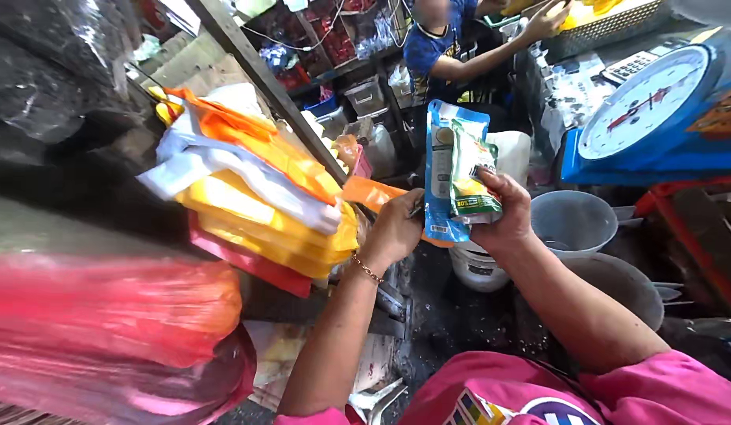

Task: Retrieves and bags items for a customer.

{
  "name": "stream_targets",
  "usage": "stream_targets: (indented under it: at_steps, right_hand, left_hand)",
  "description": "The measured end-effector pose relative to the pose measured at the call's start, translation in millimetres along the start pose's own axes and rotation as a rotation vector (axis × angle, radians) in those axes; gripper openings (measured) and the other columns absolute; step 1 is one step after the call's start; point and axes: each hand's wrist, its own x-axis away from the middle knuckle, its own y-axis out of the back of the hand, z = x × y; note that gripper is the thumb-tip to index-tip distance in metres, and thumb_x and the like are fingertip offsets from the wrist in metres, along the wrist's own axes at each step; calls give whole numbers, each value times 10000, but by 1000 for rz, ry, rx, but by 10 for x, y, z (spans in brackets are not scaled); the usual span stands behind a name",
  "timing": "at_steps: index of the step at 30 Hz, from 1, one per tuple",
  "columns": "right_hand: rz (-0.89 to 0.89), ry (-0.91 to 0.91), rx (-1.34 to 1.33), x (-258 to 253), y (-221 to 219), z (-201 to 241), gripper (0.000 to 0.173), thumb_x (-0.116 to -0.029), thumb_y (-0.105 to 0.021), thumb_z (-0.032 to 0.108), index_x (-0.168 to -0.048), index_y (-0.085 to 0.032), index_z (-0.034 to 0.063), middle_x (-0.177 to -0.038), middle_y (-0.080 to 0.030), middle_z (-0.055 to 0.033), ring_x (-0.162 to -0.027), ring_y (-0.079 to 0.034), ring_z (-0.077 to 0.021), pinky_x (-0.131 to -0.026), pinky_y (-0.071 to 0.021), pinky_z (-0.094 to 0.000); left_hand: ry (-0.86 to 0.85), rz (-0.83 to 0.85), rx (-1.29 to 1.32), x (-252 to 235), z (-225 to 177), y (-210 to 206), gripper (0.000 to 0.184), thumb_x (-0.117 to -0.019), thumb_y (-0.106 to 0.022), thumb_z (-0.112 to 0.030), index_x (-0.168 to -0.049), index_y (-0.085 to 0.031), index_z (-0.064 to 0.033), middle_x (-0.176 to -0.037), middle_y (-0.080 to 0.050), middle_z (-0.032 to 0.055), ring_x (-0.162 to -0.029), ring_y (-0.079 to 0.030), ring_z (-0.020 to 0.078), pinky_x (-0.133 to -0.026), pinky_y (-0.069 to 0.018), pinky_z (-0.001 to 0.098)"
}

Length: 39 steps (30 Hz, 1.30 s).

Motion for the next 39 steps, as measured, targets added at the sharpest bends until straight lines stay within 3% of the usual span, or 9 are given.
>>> stream_targets:
  at_steps: [5,8,10,13,16,19,23,31,39]
  right_hand:
    - [-67,104,150,-40,182,196,235,-990,-486,304,-970,-702,214,-855,-712,59,-773,-681,-35,-710,-593,-262]
    - [-123,160,133,-76,266,326,242,-999,-482,294,-1012,-703,198,-893,-729,38,-810,-703,-55,-738,-606,-278]
    - [-142,164,148,-96,334,390,240,-991,-489,303,-1008,-706,205,-891,-731,36,-808,-704,-58,-730,-608,-280]
    - [-193,111,217,-83,413,431,261,-998,-493,371,-982,-709,224,-846,-718,44,-740,-690,-49,-648,-596,-266]
    - [-296,76,282,-138,521,420,213,-959,-559,360,-921,-713,218,-759,-693,43,-654,-658,-47,-595,-579,-257]
    - [-456,75,392,-269,611,356,181,-959,-526,250,-914,-694,199,-748,-697,41,-657,-658,-41,-630,-582,-239]
    - [-604,102,419,-520,705,172,129,-920,-534,153,-1005,-624,121,-748,-703,23,-653,-677,-62,-630,-600,-255]
    - [-921,128,385,-509,766,47,182,-828,-681,195,-1003,-658,154,-751,-724,24,-627,-689,-55,-581,-606,-244]
    - [-849,310,307,-430,1015,284,209,-785,-797,253,-957,-737,150,-777,-740,7,-676,-707,-52,-640,-619,-241]
  left_hand:
    - [50,80,495,-151,97,-31,278,-1090,-486,-218,-1314,-619,-119,-1074,-718,41,-827,-711,109,-727,-628,294]
    - [130,-35,543,-494,321,-41,456,-1079,-385,-528,-1125,-679,-183,-689,-579,-65,-480,-444,2,-439,-379,146]
    - [184,-100,539,-804,537,-45,582,-1047,-282,-653,-1077,-663,-214,-592,-430,-101,-423,-300,-8,-396,-266,142]
    - [314,-228,463,-1281,815,-109,736,-988,-188,-771,-1194,-645,-232,-738,-549,-65,-548,-441,30,-513,-385,198]
    - [339,-249,451,-1890,1072,-155,648,-1075,-243,-608,-1420,-538,-146,-1161,-609,76,-886,-549,158,-766,-463,341]
    - [327,-311,507,-2692,1270,-235,348,-1105,-412,-254,-1339,-531,-24,-1023,-558,93,-822,-515,150,-738,-459,326]
    - [249,-236,709,-3561,1526,-202,407,-1003,-525,-13,-1408,-487,-3,-1270,-581,159,-1059,-582,203,-898,-505,378]
    - [339,-291,883,-4664,1791,-365,392,-1071,-518,-150,-1420,-476,25,-1296,-587,215,-1113,-612,266,-959,-521,425]
    - [335,-272,716,-4893,1732,-632,416,-1061,-569,-254,-1403,-553,-16,-1364,-587,216,-1228,-575,306,-1019,-474,486]
